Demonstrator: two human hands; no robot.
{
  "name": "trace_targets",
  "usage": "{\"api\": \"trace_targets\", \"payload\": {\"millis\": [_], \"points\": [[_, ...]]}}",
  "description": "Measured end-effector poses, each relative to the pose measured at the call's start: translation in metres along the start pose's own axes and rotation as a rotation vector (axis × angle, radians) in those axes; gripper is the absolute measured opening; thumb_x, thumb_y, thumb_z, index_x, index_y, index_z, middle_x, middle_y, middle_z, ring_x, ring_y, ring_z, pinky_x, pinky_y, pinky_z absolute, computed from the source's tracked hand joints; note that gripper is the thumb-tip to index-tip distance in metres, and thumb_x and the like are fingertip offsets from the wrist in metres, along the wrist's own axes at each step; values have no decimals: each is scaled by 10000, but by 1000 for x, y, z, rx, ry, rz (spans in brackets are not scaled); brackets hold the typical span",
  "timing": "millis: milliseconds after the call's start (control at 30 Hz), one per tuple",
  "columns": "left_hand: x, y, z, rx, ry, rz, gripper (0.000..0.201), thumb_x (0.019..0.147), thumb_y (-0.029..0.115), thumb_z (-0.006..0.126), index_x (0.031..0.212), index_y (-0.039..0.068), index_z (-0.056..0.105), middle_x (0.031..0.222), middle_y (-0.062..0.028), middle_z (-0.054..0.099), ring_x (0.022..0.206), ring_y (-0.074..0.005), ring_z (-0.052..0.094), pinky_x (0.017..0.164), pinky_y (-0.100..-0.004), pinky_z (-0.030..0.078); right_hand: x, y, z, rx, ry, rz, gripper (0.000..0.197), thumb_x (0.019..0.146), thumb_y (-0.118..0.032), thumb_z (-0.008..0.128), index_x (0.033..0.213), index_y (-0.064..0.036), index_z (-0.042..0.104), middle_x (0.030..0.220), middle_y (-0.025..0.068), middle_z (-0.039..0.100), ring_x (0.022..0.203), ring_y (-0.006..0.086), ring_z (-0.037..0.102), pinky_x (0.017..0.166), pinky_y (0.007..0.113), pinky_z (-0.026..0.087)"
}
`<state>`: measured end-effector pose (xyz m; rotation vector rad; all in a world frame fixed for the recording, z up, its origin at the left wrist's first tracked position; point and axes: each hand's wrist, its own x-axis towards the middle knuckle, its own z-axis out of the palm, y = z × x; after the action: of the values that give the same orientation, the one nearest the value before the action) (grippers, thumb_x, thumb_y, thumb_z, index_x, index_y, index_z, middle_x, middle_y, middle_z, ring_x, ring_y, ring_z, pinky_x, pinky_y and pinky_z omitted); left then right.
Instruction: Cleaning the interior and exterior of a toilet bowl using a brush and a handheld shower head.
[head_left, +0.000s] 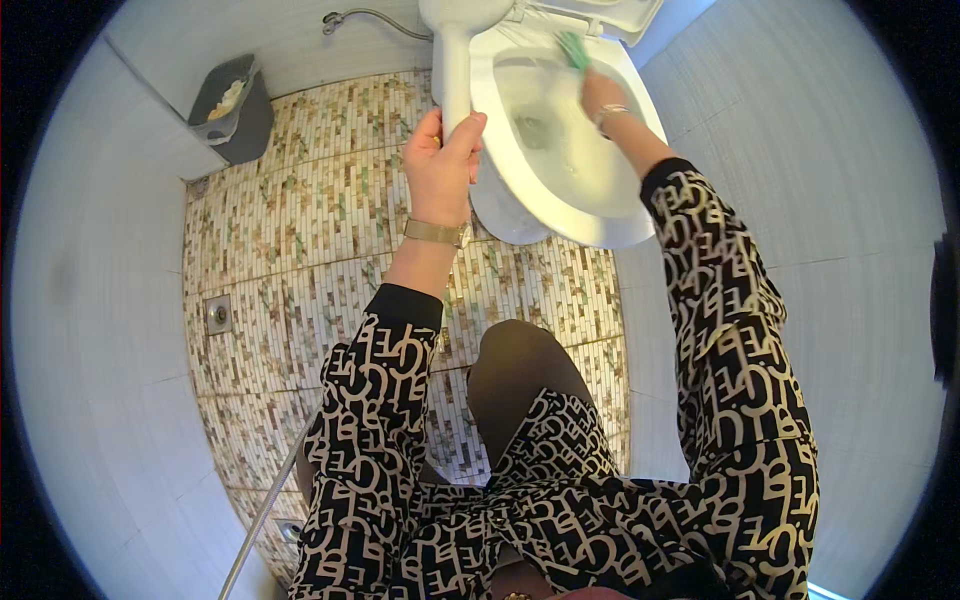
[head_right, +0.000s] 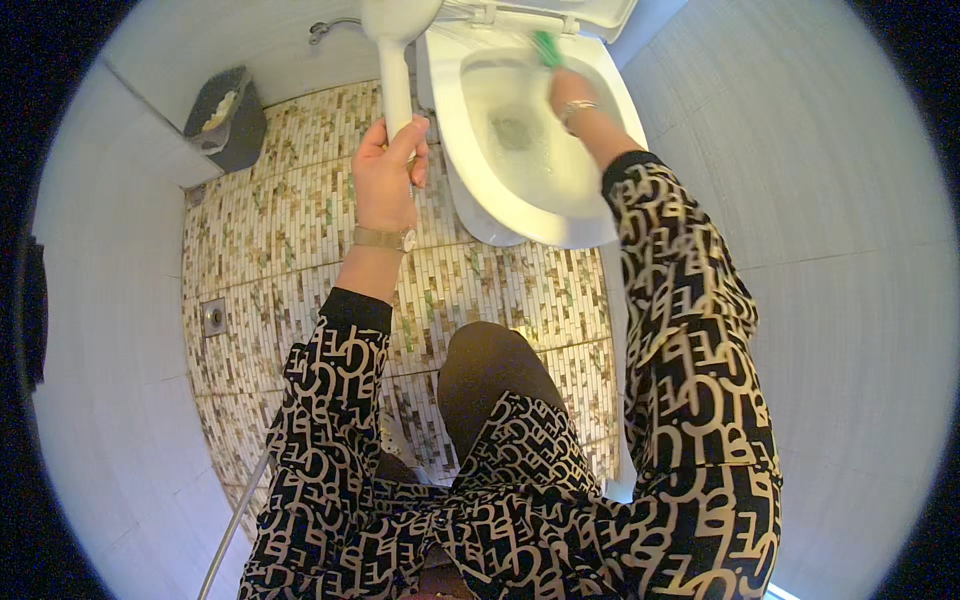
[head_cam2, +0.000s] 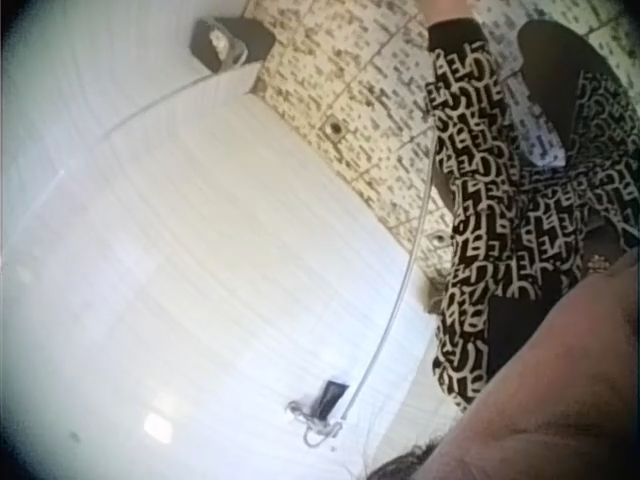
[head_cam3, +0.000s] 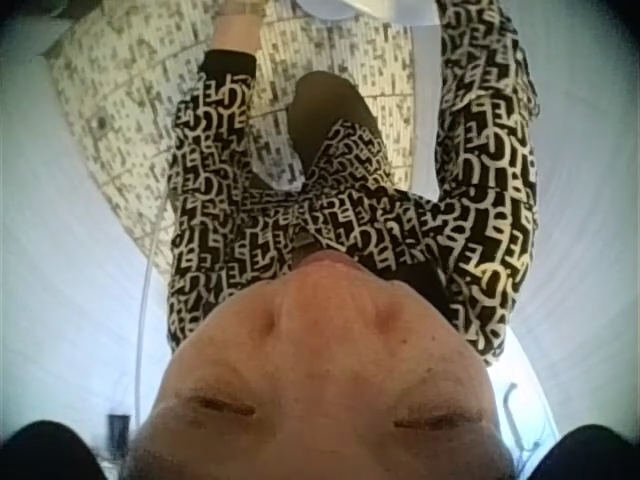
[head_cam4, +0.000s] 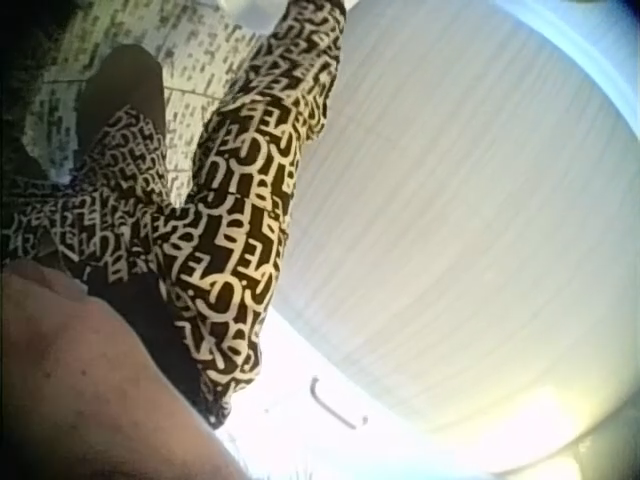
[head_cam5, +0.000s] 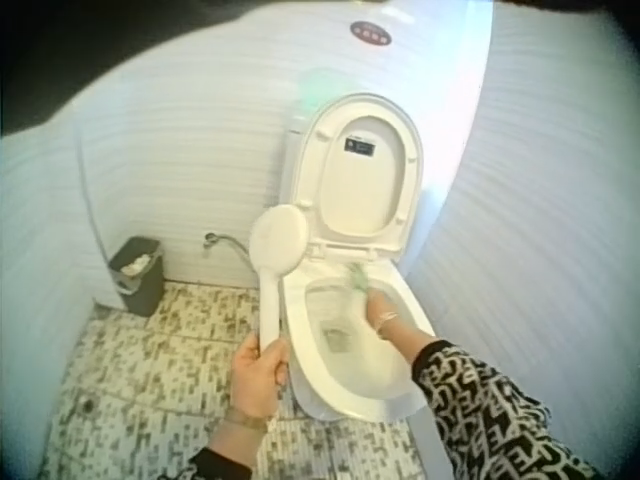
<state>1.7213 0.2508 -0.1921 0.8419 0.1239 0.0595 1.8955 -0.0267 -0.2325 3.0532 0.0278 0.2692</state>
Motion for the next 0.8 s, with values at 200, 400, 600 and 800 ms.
{"api": "trace_targets", "payload": {"millis": [200,400,600,800], "points": [[-6,23,-37,111,75,11,136,796,125,673,874,41,599,641,30,512,472,-16,383,401,-182,277,-25,-33,0,861,-249,625,135,868,-82,455,884,35,519,754,165,605,602,284,612,481,375,521],[-6,14,-32,161,56,4,144,809,146,661,886,42,598,660,4,525,460,-54,400,417,-204,304,48,-49,1,2039,-230,1369,155,867,-90,506,856,47,436,662,101,500,526,193,538,418,265,486],[-3,4,-15,154,20,22,169,791,129,682,901,26,604,658,38,525,504,-18,417,427,-183,308,7,-88,17,1036,-425,348,153,767,-58,580,623,-11,597,539,133,547,488,228,557,421,338,447],[-6,14,-42,312,26,22,164,798,130,679,898,17,613,669,43,527,531,-20,417,461,-184,310,-102,-78,-73,1074,-976,291,187,807,-122,592,716,40,563,572,105,537,381,139,461,335,291,375]]}}
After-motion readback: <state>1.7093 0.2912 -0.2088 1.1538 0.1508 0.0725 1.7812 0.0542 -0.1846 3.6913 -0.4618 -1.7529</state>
